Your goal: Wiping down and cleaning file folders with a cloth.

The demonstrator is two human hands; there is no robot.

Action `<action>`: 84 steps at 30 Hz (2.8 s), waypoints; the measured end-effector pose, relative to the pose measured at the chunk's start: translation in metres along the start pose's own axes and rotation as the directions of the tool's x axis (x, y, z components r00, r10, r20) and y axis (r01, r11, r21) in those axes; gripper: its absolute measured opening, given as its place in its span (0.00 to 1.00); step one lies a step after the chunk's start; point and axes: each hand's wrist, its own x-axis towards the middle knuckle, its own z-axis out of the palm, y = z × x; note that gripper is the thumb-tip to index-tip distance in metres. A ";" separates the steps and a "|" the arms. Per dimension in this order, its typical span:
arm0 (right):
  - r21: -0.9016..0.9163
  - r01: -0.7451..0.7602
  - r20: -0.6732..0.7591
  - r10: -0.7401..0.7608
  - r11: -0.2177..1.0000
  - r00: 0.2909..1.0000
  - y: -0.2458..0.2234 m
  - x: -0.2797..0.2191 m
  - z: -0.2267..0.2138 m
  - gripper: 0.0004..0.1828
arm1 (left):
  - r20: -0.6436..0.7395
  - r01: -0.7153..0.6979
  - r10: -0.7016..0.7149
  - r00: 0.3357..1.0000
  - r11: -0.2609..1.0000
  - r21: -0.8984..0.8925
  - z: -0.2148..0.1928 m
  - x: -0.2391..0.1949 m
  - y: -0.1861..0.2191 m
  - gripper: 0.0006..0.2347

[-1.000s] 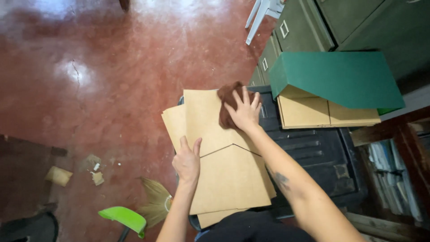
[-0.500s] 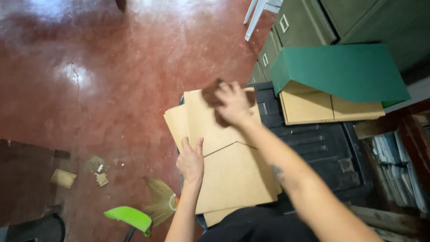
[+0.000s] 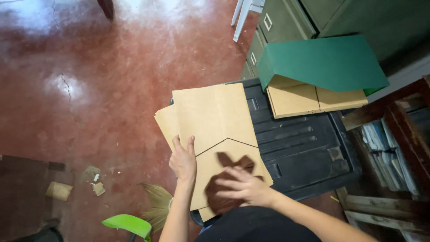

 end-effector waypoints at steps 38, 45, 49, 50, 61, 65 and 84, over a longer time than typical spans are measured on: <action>0.699 0.560 0.108 0.709 0.444 -0.696 0.096 -0.269 0.050 0.32 | 0.798 0.113 0.220 0.561 0.935 -0.337 0.146 -0.148 0.203 0.30; 0.717 0.620 0.154 0.795 0.318 -0.586 0.118 -0.213 0.019 0.25 | 0.626 0.107 0.315 0.713 0.834 -0.542 0.190 -0.133 0.196 0.38; 0.795 0.567 0.064 0.899 0.217 -0.433 0.141 -0.192 -0.015 0.28 | 0.496 -0.142 0.452 0.741 0.827 -0.543 0.196 -0.096 0.207 0.39; 0.829 0.531 0.044 0.924 0.179 -0.380 0.151 -0.190 -0.022 0.29 | 0.508 -0.169 0.450 0.734 0.846 -0.506 0.196 -0.086 0.215 0.40; 0.867 -0.497 -0.037 0.989 -0.041 -0.146 0.293 -0.238 -0.070 0.29 | 0.425 -0.880 0.784 0.453 0.470 0.072 0.187 -0.068 0.290 0.29; 0.533 -0.843 -0.141 0.973 -0.079 -0.180 0.290 -0.255 -0.053 0.33 | 0.463 -0.911 0.790 0.403 0.395 0.119 0.239 -0.049 0.270 0.31; 0.079 -0.831 -0.466 0.757 0.551 0.458 0.150 -0.195 0.093 0.20 | -0.252 -0.260 0.287 0.924 0.956 0.137 0.038 -0.020 0.043 0.35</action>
